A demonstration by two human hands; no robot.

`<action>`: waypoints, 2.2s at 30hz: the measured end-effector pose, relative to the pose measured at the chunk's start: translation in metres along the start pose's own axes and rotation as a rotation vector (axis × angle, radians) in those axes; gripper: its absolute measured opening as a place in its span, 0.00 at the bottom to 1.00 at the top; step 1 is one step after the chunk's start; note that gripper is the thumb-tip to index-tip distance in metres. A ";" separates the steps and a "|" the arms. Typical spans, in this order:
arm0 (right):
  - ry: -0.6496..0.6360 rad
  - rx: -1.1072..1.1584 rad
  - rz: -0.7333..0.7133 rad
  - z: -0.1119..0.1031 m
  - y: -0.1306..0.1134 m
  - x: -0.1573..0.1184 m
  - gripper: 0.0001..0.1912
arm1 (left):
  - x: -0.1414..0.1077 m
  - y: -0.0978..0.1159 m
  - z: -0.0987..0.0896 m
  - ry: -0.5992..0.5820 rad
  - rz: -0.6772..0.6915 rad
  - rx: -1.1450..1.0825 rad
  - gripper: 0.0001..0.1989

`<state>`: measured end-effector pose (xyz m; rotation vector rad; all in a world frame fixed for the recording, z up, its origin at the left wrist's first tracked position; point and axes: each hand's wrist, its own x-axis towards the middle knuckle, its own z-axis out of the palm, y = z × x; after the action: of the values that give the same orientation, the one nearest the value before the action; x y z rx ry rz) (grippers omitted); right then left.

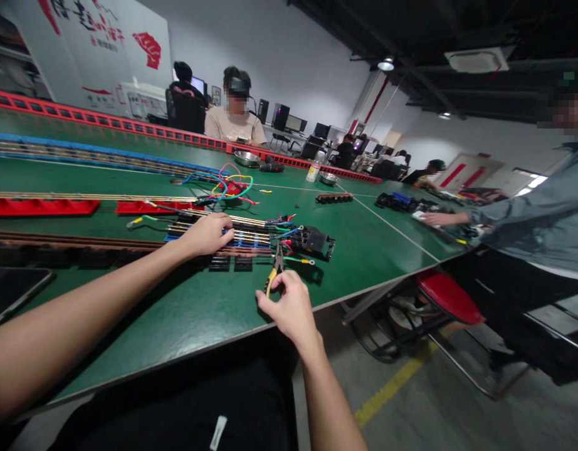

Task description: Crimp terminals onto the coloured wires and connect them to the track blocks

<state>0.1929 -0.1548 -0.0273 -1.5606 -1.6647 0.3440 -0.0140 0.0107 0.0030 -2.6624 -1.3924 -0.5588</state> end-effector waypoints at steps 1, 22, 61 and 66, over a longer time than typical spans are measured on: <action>0.010 -0.020 -0.014 0.001 -0.001 0.000 0.13 | 0.000 0.000 0.000 0.003 0.001 -0.002 0.14; -0.230 0.692 0.442 -0.017 0.005 0.007 0.19 | 0.000 0.001 -0.001 -0.007 -0.006 0.009 0.15; -0.082 1.089 0.416 -0.008 0.019 0.029 0.18 | 0.001 0.000 0.002 -0.010 -0.005 0.023 0.15; -0.061 1.067 0.390 -0.007 0.021 0.028 0.19 | 0.001 0.000 0.001 -0.010 -0.001 0.015 0.15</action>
<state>0.2150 -0.1274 -0.0270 -1.0023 -0.8882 1.2488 -0.0131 0.0116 0.0024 -2.6566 -1.3954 -0.5342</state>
